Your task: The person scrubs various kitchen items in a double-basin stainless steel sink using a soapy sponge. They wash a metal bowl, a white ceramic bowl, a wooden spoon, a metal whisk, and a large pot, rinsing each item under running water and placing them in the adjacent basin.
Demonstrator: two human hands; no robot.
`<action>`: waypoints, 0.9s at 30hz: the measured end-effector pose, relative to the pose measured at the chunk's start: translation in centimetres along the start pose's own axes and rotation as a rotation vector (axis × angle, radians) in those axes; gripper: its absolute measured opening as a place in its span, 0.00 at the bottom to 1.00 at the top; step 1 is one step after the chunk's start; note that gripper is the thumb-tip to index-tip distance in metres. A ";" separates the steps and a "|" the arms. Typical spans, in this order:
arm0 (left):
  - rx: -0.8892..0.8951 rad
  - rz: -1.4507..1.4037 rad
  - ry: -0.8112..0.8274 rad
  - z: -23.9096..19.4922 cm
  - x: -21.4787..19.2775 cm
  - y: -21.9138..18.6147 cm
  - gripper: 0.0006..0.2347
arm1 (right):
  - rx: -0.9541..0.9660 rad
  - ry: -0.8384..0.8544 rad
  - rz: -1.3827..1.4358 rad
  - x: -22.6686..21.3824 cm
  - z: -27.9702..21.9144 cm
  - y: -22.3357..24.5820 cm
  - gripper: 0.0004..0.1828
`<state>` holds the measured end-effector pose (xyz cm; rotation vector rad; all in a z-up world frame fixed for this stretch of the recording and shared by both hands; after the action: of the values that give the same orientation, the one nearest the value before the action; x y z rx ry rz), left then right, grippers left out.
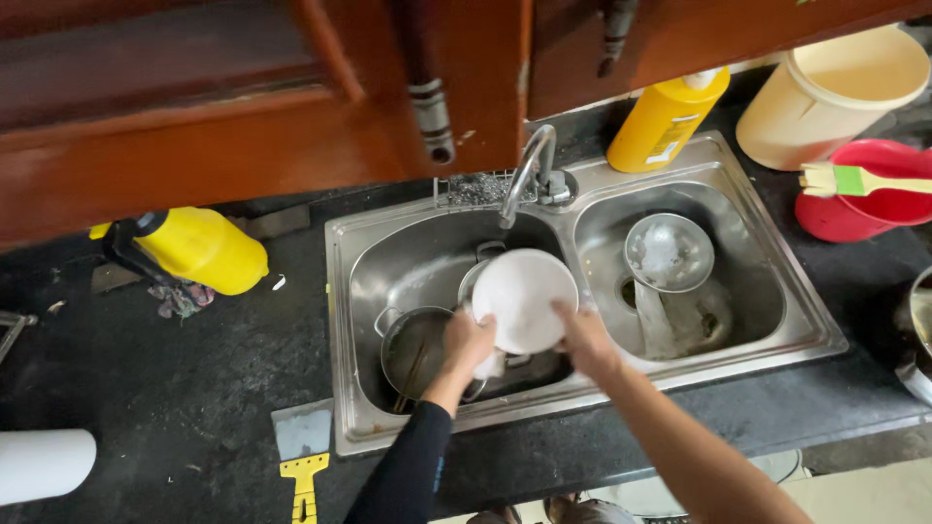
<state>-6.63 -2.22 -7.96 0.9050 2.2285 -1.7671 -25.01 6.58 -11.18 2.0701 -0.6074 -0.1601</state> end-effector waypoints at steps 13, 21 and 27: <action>0.246 0.061 0.035 0.1 3.5 -6.3 0.22 | -0.106 -0.032 0.113 -5.3 -1.7 3.7 0.27; 0.057 -0.020 0.080 -0.6 10.0 -10.1 0.19 | 0.125 -0.096 0.211 -9.9 -1.4 0.8 0.21; 0.172 -0.063 0.180 0.0 11.9 -10.3 0.19 | 0.053 -0.356 0.040 -21.0 5.8 -3.0 0.15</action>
<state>-21.74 0.83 -5.05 1.0789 2.2603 -2.0053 -44.14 13.55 -19.40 2.0943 -0.8751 -0.5017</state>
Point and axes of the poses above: each hand's wrist, its own z-axis towards the middle knuckle, its own x-axis out of the palm, y = z × x, the point moved 2 cm from there along z, towards the middle knuckle, and after that the axes turned 2 degrees about -z, right-handed, at the moved point
